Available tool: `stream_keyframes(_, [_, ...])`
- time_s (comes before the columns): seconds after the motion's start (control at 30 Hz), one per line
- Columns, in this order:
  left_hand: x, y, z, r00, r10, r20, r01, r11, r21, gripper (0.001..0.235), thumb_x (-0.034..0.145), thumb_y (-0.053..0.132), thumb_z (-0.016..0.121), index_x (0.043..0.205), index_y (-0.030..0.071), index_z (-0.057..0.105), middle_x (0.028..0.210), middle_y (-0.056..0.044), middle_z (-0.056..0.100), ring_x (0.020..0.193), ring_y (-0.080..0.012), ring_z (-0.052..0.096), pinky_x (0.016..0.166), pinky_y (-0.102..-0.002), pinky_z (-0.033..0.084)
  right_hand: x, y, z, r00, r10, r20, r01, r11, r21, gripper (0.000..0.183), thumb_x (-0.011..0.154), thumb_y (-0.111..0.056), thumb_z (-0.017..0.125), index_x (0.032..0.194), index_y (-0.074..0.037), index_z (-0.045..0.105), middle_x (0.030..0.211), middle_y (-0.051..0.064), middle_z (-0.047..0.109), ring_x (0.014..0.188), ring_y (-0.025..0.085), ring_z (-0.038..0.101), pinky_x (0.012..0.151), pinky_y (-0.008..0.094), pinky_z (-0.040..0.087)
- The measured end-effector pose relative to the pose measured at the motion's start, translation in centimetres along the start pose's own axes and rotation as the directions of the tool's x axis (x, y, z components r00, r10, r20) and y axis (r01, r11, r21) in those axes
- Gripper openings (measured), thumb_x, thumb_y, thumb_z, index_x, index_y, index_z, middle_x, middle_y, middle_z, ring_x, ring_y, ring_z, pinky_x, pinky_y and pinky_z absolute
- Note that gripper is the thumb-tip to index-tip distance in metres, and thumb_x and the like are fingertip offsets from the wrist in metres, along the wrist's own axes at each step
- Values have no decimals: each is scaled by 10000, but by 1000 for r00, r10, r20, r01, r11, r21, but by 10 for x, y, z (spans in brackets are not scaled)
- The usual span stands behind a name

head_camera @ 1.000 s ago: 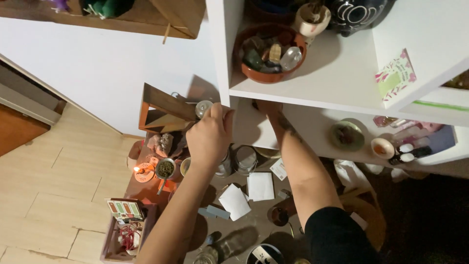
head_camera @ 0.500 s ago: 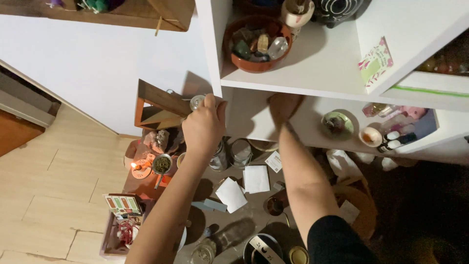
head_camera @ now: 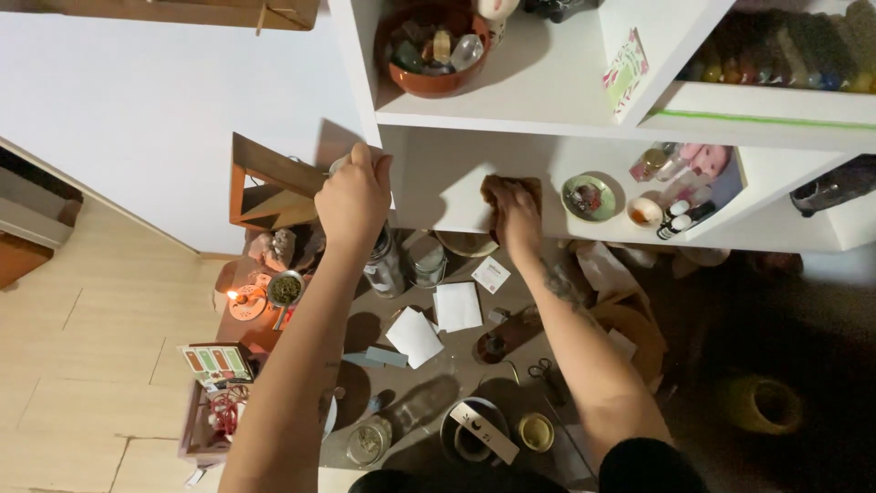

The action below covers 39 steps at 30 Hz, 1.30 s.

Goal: The person wipes a grey bowl with a brown cloth and places it on a cluttered table. They then fold the cloth and place it on a shelf. The person picks up a small white bowl containing an orange object and uses a spoon to stir its contents before placing the bowl on the shelf.

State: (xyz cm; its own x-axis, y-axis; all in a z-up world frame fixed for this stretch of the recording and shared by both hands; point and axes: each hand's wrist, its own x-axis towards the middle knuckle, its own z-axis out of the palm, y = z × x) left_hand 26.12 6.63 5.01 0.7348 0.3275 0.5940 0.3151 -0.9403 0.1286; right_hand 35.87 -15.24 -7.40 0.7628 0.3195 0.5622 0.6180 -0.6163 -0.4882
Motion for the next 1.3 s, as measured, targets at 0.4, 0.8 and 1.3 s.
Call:
stream_keyframes(0.4, [-74,25,-89,989,16,147,58,874,-482,380,848,461,618,1010,125,548,901,-92,582,740,-373,652,609,-501,532,-116,-129,-143,825,378,421,-562,635,530,330,885,-170,568,1211,-130,597,1178,112,635,1146,246,553,994,394,398])
stream_keyframes(0.8, [-278,-36,-140,801,-110,588,598,198,-777,185,917,233,531,796,95,551,713,8,535,664,-98,482,609,-241,382,-159,-186,-160,622,319,715,-774,385,503,392,797,-315,578,1125,-101,581,1107,71,634,1048,213,596,979,332,457])
stream_keyframes(1.3, [-351,-48,-202,577,-411,706,757,-55,-651,236,896,170,586,708,40,527,656,-8,443,642,-112,413,589,-229,304,-38,77,-122,354,879,319,-636,-23,771,368,863,-221,368,1166,-12,366,1014,210,496,898,306,481,812,357,433])
